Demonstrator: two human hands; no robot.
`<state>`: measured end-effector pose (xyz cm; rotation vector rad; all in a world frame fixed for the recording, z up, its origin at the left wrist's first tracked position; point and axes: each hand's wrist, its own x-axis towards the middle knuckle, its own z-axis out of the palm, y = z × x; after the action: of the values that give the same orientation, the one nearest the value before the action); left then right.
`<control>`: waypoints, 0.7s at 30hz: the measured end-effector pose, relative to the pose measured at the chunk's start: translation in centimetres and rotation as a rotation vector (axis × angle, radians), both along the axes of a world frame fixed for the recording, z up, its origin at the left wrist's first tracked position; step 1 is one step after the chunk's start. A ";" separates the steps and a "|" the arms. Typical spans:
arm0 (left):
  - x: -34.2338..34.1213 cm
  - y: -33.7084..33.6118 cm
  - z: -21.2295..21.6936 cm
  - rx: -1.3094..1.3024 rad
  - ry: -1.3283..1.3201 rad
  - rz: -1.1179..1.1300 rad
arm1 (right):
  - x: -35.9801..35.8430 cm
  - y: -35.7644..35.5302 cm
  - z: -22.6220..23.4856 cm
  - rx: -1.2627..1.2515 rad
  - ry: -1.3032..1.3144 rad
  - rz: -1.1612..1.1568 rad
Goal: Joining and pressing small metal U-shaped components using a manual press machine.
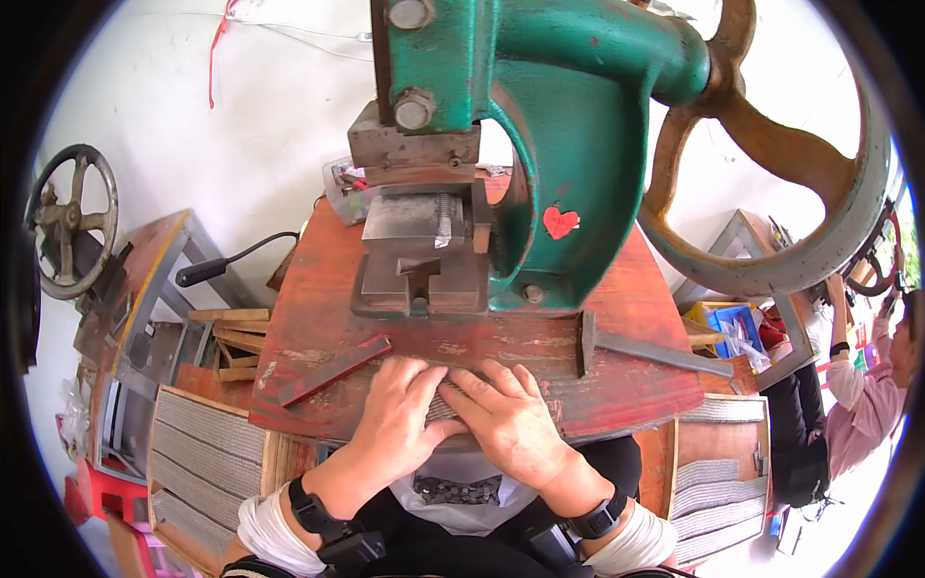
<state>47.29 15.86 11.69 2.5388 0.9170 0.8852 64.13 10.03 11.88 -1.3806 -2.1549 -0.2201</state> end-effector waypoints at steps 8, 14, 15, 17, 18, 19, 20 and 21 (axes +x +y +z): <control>-0.4 -0.1 -1.4 -0.081 -0.111 0.024 | 1.0 -0.6 0.0 0.043 -0.061 -0.069; 0.2 0.3 -1.5 -0.048 -0.104 -0.010 | 1.7 -0.6 0.1 0.009 -0.174 -0.040; -0.1 0.1 -1.3 -0.042 -0.100 0.000 | 1.6 -1.1 0.7 0.061 -0.219 -0.013; -0.6 -0.1 -0.8 -0.028 -0.074 0.021 | 1.8 -1.7 1.0 0.121 -0.257 0.021; -0.4 0.0 -0.8 -0.028 -0.075 0.013 | 2.4 -2.4 0.7 0.091 -0.211 0.053; -0.2 0.1 -0.8 -0.017 -0.057 0.007 | 2.8 -2.8 0.4 0.062 -0.163 0.085; 0.0 0.2 -0.8 -0.005 -0.039 0.003 | 2.8 -2.9 0.1 0.064 -0.162 0.079; 0.1 0.3 -0.8 -0.003 -0.037 -0.003 | 2.9 -2.8 -0.5 0.035 -0.003 0.023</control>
<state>47.37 16.20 10.91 2.5121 0.9026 0.9258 67.08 7.27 11.40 -1.3360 -2.1579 -0.2498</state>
